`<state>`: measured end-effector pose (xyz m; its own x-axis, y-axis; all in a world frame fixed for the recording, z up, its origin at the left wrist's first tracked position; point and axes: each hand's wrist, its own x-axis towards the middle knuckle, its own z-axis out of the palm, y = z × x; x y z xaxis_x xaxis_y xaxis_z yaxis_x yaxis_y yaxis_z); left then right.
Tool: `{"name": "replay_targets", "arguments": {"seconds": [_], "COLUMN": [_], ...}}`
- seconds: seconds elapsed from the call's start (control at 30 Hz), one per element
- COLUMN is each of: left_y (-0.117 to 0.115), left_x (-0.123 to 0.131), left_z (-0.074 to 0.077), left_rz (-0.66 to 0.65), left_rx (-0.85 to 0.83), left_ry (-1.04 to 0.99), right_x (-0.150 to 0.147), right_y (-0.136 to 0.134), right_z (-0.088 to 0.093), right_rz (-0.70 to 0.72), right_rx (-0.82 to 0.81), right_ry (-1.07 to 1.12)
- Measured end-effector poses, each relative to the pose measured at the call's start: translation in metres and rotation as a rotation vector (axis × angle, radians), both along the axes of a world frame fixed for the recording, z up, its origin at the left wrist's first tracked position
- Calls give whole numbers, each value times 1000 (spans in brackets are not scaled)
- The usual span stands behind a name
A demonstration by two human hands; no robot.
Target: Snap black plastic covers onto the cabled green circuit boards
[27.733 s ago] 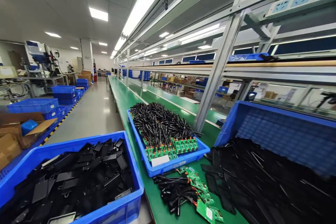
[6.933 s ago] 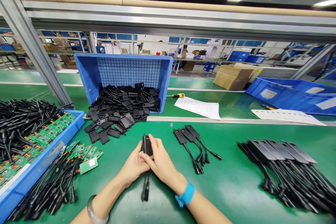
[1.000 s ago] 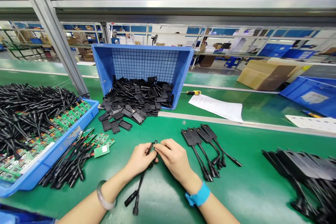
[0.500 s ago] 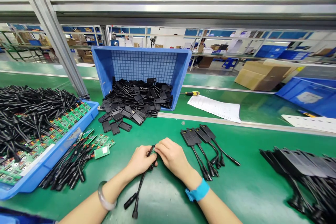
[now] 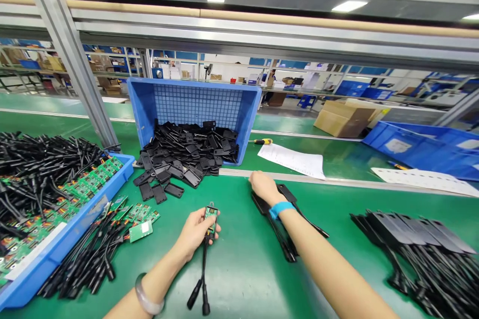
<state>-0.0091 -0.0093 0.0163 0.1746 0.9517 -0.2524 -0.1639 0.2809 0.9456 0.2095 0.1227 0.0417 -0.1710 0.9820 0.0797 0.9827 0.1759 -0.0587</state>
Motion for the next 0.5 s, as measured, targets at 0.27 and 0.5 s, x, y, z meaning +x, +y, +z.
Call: {"name": "replay_targets", "arguments": {"seconds": [0.27, 0.5], "left_y": [3, 5], "left_x": [2, 1], "left_z": [-7, -8], "left_rz": [14, 27], "left_rx": [2, 29], "left_ry": [9, 11], "right_x": [-24, -108], "right_y": [38, 46], "right_z": [-4, -8], "right_rz": [36, 368], "right_rx": [34, 161], "right_ry": [-16, 205]}}
